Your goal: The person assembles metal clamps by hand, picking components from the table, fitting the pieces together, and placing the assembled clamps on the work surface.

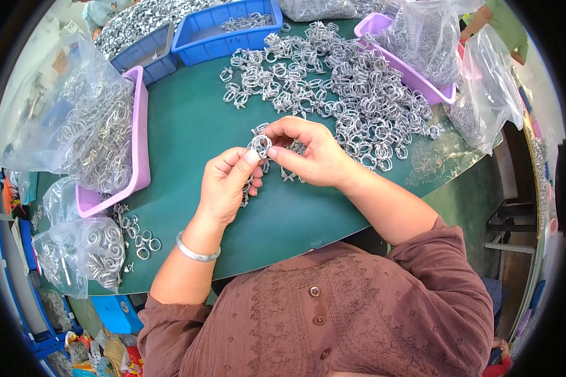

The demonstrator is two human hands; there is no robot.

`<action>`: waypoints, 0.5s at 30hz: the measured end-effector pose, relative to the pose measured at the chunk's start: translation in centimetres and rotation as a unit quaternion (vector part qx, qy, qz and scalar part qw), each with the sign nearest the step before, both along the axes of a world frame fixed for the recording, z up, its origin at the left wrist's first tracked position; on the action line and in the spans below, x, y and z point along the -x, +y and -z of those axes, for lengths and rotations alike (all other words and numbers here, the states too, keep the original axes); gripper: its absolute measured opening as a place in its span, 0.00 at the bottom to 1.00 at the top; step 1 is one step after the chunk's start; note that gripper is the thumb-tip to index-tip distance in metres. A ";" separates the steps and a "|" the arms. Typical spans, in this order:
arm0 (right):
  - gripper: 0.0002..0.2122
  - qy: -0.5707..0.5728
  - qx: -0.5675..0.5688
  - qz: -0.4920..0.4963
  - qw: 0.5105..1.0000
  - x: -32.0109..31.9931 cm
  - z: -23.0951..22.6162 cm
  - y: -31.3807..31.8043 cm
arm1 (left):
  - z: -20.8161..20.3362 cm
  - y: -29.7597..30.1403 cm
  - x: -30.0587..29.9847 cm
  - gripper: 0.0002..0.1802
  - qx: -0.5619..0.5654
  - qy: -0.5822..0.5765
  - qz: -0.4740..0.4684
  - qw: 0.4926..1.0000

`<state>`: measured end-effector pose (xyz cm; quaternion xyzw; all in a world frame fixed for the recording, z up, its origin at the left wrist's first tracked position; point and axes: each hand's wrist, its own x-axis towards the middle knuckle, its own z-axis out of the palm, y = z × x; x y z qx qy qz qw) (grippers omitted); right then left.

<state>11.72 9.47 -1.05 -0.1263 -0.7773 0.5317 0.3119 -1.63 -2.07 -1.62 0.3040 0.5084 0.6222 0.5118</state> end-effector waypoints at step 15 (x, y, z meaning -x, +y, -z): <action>0.07 -0.010 0.012 -0.003 1.000 -0.4 -0.5 0.4 | 0.1 0.0 -0.1 0.06 -0.035 0.127 -0.026 0.991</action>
